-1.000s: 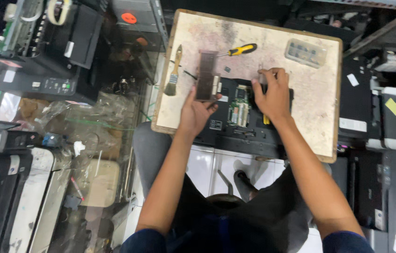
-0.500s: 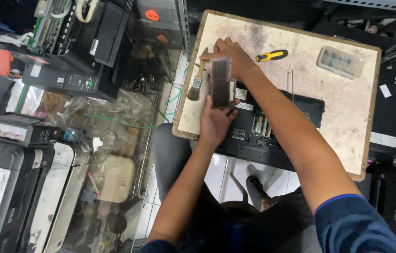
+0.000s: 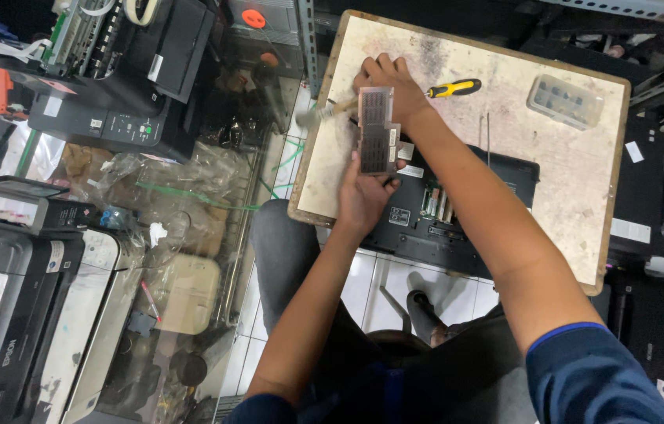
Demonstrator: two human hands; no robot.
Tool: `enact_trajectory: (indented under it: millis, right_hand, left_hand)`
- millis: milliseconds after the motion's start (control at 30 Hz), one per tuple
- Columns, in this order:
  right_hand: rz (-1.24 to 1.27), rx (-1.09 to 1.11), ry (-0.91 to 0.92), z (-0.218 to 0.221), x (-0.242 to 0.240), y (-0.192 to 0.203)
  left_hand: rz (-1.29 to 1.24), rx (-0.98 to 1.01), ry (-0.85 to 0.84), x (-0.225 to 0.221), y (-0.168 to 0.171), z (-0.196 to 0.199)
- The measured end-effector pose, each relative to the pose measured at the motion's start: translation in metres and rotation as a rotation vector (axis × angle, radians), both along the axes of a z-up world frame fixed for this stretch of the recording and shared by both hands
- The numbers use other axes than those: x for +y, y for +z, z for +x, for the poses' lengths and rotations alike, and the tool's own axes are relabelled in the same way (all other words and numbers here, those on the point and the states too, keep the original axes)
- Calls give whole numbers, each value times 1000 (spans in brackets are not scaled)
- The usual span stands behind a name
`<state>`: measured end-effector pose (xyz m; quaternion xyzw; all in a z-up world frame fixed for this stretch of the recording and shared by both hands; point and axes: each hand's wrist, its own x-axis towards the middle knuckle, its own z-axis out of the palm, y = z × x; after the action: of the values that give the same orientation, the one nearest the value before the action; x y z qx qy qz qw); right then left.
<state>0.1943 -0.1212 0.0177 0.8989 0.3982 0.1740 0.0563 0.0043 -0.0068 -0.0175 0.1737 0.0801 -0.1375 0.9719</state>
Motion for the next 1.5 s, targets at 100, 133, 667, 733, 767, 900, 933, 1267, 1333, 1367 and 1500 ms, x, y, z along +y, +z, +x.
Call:
enact_trajectory:
  millis: [100,133,667,733,767,900,933,1267,1333,1367,1500]
  right_hand:
    - [68,580,-283,-10,-8,53]
    - [66,578,-284,-18,-21,62]
    - [1185,461,-225,-219,-150,183]
    - [1153,468,-258,-236,-145,194]
    - [1044,466,-310,-244,-139,202]
    - [998,536,-179,-257,-116,186]
    - [1002,535,-182,-257,-106,184]
    - [906,277,-43,-237,-100,170]
    - [933,392,-35,-247,-85,172]
    - [908,427,-17,-252,-79,177]
    - [908,403,3,-246,-83,178]
  left_hand:
    - [22,-40,-43,5,23,-3]
    - [19,-42,-44,6,21,-2]
    - [273,-74,-138,-13,38,0]
    - [298,-98,-136,-19,34,-4]
    - [380,-80,-100,-20,33,-7]
    - [539,8,-105,-12,103,-41]
    - [542,8,-108,-10,111,-44]
    - [424,-313,-64,-23,11,-13]
    - [418,-270,-63,-27,13,-14]
    - [415,-75,-5,-29,22,-16]
    - [368,-264,-73,-20,32,-16]
